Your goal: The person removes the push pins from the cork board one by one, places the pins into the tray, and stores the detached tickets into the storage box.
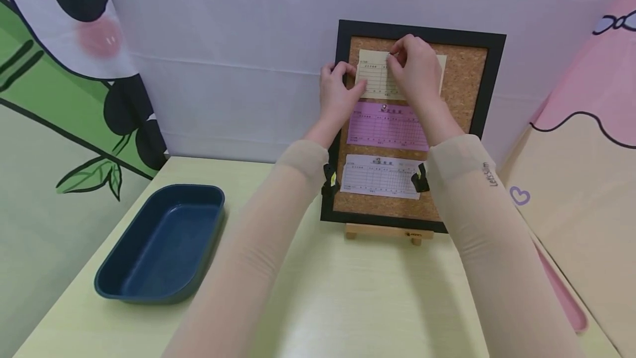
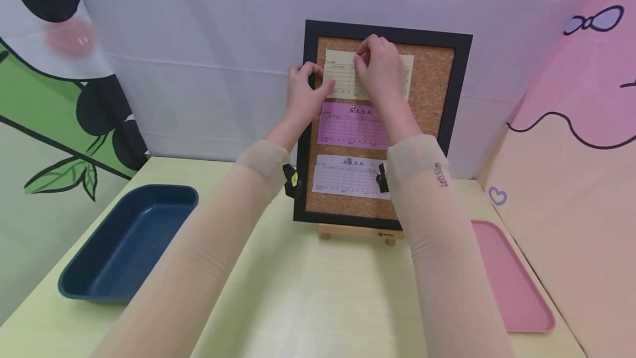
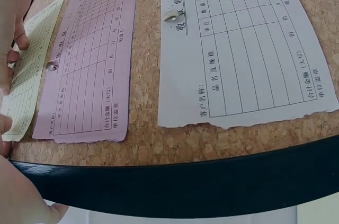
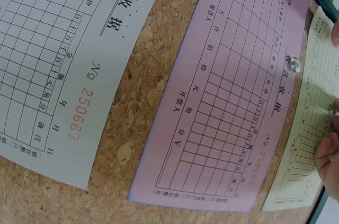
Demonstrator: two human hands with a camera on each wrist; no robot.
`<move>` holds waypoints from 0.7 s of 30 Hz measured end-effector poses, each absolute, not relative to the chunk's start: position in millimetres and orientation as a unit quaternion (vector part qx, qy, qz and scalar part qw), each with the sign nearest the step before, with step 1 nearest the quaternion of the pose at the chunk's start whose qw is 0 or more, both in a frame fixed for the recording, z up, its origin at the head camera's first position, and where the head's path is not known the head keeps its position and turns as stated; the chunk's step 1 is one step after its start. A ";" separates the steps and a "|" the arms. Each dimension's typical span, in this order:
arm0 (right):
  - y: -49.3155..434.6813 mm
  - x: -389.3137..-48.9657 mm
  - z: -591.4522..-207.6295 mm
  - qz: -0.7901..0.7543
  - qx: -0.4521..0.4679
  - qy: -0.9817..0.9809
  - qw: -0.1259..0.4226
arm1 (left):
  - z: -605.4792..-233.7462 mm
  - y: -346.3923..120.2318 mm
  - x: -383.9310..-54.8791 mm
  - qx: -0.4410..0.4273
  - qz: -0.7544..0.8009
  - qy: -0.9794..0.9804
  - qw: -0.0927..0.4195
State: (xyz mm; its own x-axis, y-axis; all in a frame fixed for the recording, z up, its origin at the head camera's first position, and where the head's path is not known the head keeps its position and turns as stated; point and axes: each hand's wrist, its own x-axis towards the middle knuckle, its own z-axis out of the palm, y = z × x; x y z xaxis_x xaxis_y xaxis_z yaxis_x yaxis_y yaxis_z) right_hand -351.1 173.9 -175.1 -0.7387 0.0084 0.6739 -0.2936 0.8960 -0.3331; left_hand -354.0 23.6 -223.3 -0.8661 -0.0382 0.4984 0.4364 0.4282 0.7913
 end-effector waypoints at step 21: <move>177.8 -357.8 -175.9 0.116 0.129 -0.910 0.377 | -226.5 23.2 -356.6 -0.123 -0.524 -0.805 0.249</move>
